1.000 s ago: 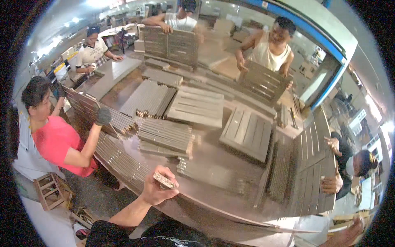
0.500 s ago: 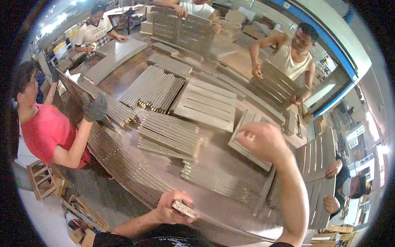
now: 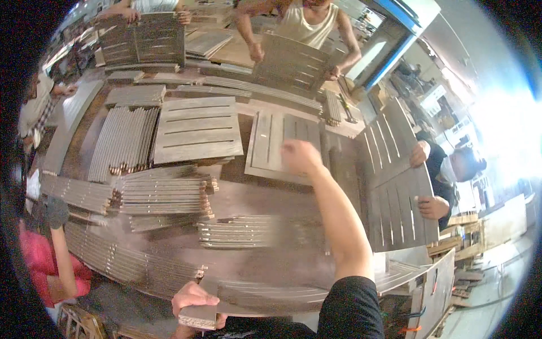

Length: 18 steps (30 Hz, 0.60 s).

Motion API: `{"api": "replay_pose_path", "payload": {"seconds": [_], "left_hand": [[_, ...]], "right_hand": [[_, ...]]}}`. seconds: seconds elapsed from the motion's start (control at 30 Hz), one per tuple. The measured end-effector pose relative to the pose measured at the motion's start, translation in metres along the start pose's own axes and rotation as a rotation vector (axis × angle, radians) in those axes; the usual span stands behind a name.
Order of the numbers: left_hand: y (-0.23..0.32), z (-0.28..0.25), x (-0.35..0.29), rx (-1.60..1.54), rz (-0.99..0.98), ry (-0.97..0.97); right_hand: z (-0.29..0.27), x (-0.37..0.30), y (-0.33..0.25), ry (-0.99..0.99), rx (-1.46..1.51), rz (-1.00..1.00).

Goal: The person picks up large wooden slats from a table and aligns them with a frame component by hand, fitting the pieces together before moving the assembly aside.

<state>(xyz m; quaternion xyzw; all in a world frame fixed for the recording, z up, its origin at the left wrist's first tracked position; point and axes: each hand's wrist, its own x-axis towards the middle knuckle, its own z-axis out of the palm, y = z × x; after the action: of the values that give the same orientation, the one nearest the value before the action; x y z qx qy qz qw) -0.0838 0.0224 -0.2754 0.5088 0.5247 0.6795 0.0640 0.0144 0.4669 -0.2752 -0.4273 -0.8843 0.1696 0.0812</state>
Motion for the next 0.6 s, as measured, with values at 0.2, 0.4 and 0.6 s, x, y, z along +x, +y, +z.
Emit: {"api": "replay_pose_path", "payload": {"seconds": [0.2, 0.4, 0.6], "left_hand": [[0.007, 0.014, 0.004, -0.157, -0.052, -0.029], [0.01, 0.012, 0.011, -0.137, -0.053, -0.077], [0.015, -0.001, 0.001, -0.1, -0.043, 0.12]], "right_hand": [[0.016, -0.074, 0.243, 0.434, 0.159, 0.425], [0.059, -0.117, 0.245, 0.183, -0.028, 0.654], [0.071, -0.107, 0.137, 0.124, -0.294, 0.822]]}}
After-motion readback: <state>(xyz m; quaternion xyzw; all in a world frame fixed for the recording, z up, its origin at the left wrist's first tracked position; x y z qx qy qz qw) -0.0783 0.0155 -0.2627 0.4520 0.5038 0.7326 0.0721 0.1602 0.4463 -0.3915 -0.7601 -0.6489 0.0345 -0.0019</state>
